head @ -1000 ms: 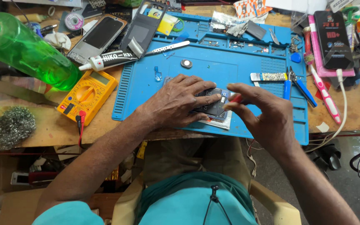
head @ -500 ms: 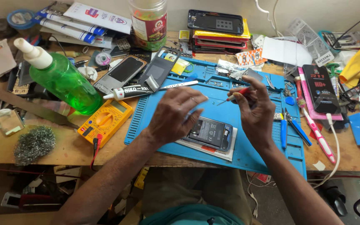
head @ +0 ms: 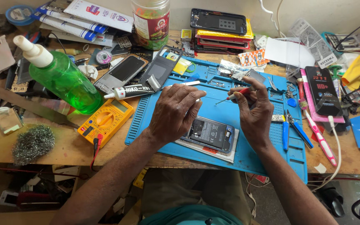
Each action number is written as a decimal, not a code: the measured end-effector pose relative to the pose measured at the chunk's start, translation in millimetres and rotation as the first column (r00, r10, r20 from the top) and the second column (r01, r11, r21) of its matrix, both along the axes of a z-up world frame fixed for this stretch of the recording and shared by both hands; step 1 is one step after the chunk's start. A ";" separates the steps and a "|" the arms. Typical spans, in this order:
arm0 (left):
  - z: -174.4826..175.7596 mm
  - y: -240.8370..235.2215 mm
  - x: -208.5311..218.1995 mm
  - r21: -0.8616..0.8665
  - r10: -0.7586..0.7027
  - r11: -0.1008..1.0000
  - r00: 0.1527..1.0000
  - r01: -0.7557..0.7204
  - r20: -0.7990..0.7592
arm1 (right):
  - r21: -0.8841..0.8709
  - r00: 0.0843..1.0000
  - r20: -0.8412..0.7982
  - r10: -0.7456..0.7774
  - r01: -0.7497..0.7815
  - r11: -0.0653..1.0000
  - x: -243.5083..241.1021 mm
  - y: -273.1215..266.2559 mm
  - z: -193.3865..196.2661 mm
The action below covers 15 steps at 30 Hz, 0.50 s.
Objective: The person disassembles a smartphone on a blue work mat, using a screwdriver and tweezers to remove screws and internal components. They lift the motherboard, disconnect ribbon cables, and reposition parts while working on the device.
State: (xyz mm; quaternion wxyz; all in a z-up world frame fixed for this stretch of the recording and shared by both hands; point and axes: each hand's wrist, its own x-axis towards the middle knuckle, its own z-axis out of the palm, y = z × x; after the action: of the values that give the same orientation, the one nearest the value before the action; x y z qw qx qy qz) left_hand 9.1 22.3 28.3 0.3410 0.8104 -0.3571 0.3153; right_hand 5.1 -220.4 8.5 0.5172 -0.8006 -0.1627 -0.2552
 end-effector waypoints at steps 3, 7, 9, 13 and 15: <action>-1.7 -1.3 0.6 0.016 -0.002 1.000 1.000 0.002 -0.002 | 0.043 1.000 0.001 0.017 -0.017 0.999 -7.5 1.0 4.9; -3.4 -3.9 3.0 0.073 -0.016 0.997 0.999 0.019 -0.032 | 0.087 1.000 0.010 0.017 -0.018 0.996 -17.8 -2.2 12.4; -7.9 -6.0 6.6 0.074 -0.052 0.996 0.996 0.058 -0.079 | 0.116 1.000 0.011 0.007 -0.008 0.993 -28.3 -7.2 9.1; -12.9 -21.7 15.0 0.125 -0.167 0.973 0.968 0.192 -0.189 | 0.201 1.000 0.026 0.012 -0.017 0.979 -39.4 -16.7 3.6; -11.1 -31.3 23.4 0.144 -0.228 0.956 0.954 0.257 -0.192 | 0.224 0.999 0.030 0.014 -0.021 0.974 -43.4 -18.2 1.7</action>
State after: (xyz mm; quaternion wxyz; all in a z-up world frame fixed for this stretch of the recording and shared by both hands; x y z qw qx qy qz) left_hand 32.5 -8.9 17.2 0.3377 0.8104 -0.4483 0.1679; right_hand -38.4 -238.6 10.3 0.6040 -0.7320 -0.1473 -0.2787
